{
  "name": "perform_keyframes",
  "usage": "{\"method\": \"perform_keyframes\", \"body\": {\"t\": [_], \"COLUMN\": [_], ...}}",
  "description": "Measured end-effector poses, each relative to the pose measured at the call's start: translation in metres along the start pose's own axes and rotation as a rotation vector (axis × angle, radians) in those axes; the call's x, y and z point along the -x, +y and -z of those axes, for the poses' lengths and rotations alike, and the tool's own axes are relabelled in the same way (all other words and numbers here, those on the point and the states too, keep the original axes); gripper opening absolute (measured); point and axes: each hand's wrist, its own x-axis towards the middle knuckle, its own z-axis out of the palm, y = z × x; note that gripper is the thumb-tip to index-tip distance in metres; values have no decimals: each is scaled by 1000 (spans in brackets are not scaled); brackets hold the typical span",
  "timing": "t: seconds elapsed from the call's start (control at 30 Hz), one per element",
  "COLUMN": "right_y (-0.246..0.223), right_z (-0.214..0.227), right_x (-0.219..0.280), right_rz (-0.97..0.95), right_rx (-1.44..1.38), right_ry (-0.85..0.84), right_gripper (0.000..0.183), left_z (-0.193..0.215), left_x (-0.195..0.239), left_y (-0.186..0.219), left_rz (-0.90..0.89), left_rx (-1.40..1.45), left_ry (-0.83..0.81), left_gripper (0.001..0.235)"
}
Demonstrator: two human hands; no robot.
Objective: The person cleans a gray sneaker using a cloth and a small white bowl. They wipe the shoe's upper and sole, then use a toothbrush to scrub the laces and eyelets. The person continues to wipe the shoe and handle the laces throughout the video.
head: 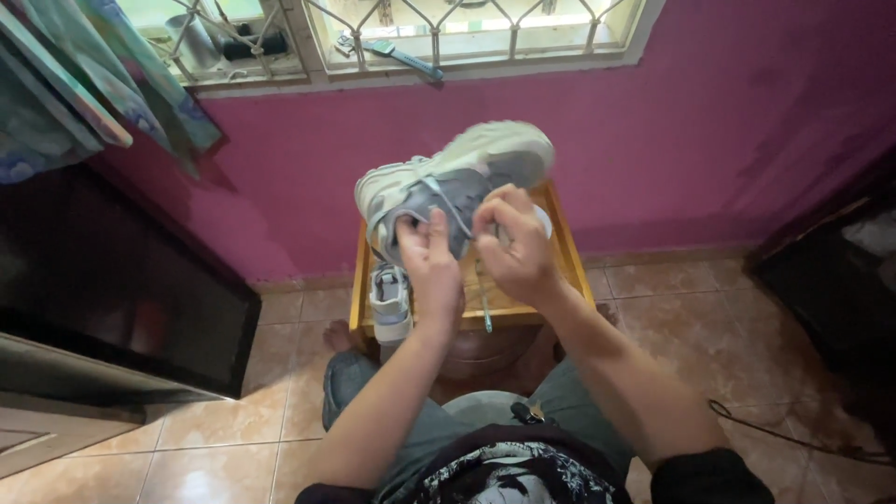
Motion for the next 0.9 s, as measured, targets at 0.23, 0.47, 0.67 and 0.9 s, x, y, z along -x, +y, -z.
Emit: {"method": "perform_keyframes", "body": {"t": [0.23, 0.47, 0.67, 0.9], "right_y": [-4, -27, 2, -16], "right_z": [13, 25, 53, 33], "right_x": [39, 77, 109, 139], "right_rz": [-99, -177, -171, -804], "right_rx": [-325, -1065, -1137, -795], "right_ry": [-242, -244, -50, 202], "right_gripper": [35, 34, 34, 49], "left_z": [4, 5, -2, 0], "left_x": [-19, -19, -19, -10], "left_y": [0, -4, 2, -15], "left_rz": [-40, 21, 36, 90], "left_rx": [13, 61, 115, 203], "left_ry": [105, 89, 152, 211], "left_gripper": [22, 28, 30, 27]}}
